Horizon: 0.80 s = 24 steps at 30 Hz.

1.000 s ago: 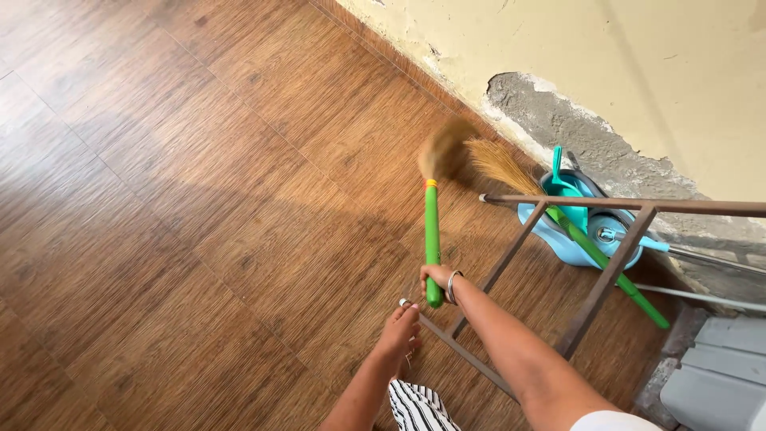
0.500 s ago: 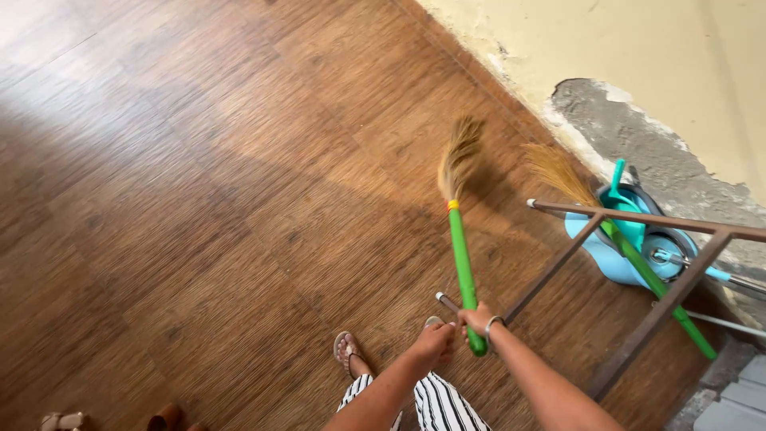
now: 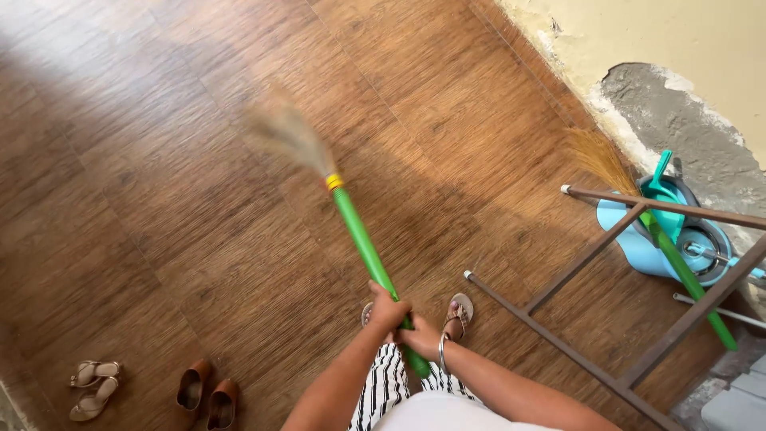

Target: Sweeping the floor of a balcony area and rearranging shoes during the cleaning process.

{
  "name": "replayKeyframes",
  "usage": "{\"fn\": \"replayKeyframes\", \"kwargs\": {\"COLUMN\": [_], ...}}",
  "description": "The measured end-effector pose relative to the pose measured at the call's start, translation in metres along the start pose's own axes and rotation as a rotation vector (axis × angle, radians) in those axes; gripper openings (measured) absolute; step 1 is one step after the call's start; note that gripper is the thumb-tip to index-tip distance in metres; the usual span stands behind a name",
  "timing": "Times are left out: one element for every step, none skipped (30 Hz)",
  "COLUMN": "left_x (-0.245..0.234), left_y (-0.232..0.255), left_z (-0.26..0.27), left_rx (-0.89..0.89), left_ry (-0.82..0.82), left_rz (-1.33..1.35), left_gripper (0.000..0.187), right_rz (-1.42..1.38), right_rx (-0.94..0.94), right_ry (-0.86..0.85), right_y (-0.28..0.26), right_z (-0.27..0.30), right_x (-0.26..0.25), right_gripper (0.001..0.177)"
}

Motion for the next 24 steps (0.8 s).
{"fn": "replayKeyframes", "kwargs": {"left_x": [-0.02, -0.034, -0.048, -0.055, -0.06, -0.068, -0.061, -0.056, -0.05, -0.053, -0.054, -0.053, -0.075, -0.103, -0.131, -0.157, -0.189, -0.221, -0.23, -0.241, -0.253, -0.243, -0.234, -0.225], "left_y": [0.0, 0.005, 0.009, 0.008, 0.005, 0.003, -0.001, -0.004, -0.007, -0.024, -0.041, -0.058, -0.06, -0.066, -0.073, -0.079, -0.085, -0.092, -0.088, -0.083, -0.078, -0.052, -0.024, 0.004], "left_z": [0.006, 0.011, 0.016, 0.019, 0.022, 0.024, 0.024, 0.025, 0.026, 0.017, 0.008, -0.001, 0.006, 0.011, 0.016, 0.019, 0.021, 0.024, 0.023, 0.021, 0.019, 0.019, 0.019, 0.018], "left_rx": [-0.005, 0.062, 0.133, 0.135, 0.141, 0.148, 0.152, 0.217, 0.284, 0.288, 0.312, 0.333, 0.336, 0.171, 0.008, 0.006, -0.096, -0.194, -0.195, -0.213, -0.23, -0.227, -0.177, -0.123], "left_ry": [-0.007, -0.08, -0.153, -0.162, -0.185, -0.206, -0.214, -0.199, -0.182, -0.189, -0.182, -0.176, -0.183, -0.161, -0.138, -0.141, -0.061, 0.02, 0.018, 0.073, 0.127, 0.125, 0.175, 0.223], "left_rz": [-0.002, -0.246, -0.489, -0.487, -0.696, -0.908, -0.908, -1.053, -1.197, -1.2, -1.248, -1.294, -1.293, -1.26, -1.222, -1.226, -1.109, -0.991, -0.997, -0.904, -0.81, -0.815, -0.641, -0.469], "left_gripper": [0.13, 0.129, 0.129, 0.129, 0.117, 0.105, 0.105, 0.091, 0.078, 0.078, 0.07, 0.062, 0.062, 0.056, 0.051, 0.051, 0.048, 0.05, 0.05, 0.052, 0.054, 0.054, 0.05, 0.048], "right_rz": [-0.004, 0.034, 0.071, 0.071, 0.19, 0.307, 0.305, 0.263, 0.222, 0.217, 0.187, 0.16, 0.158, 0.168, 0.177, 0.174, 0.216, 0.256, 0.25, 0.276, 0.301, 0.297, 0.259, 0.221], "right_rx": [0.007, 0.097, 0.188, 0.192, 0.186, 0.178, 0.182, 0.18, 0.177, 0.18, 0.187, 0.196, 0.201, 0.203, 0.205, 0.208, 0.211, 0.213, 0.214, 0.205, 0.196, 0.196, 0.174, 0.149], "right_ry": [0.004, -0.087, -0.177, -0.168, -0.156, -0.145, -0.138, -0.076, -0.014, -0.009, 0.039, 0.085, 0.09, 0.093, 0.096, 0.095, 0.064, 0.034, 0.034, -0.003, -0.041, -0.038, -0.066, -0.093], "right_y": [-0.014, -0.025, -0.035, -0.044, -0.054, -0.063, -0.066, -0.069, -0.071, -0.07, -0.068, -0.065, -0.072, -0.079, -0.086, -0.085, -0.085, -0.085, -0.08, -0.076, -0.072, -0.07, -0.068, -0.068], "right_z": [0.013, 0.026, 0.04, 0.041, 0.043, 0.045, 0.041, 0.037, 0.034, 0.027, 0.02, 0.014, 0.019, 0.023, 0.027, 0.024, 0.02, 0.017, 0.01, 0.003, -0.004, -0.01, -0.016, -0.022], "right_x": [0.011, 0.023, 0.036, 0.027, 0.017, 0.009, -0.004, -0.017, -0.03, -0.032, -0.037, -0.044, -0.043, -0.041, -0.039, -0.032, -0.024, -0.015, -0.007, 0.003, 0.013, 0.021, 0.031, 0.04], "right_gripper": [0.047, 0.049, 0.052, 0.052, 0.054, 0.055, 0.055, 0.05, 0.046, 0.046, 0.044, 0.043, 0.043, 0.043, 0.042, 0.042, 0.042, 0.042, 0.042, 0.042, 0.042, 0.042, 0.042, 0.042]}}
Point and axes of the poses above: each hand's wrist, its own z-axis away from the middle knuckle, its own x-axis out of the palm, y = z × x, the point moved 5 cm from there along -z, towards the middle knuckle, and after that the axes turned 12 degrees about z, right-handed, at the moved point
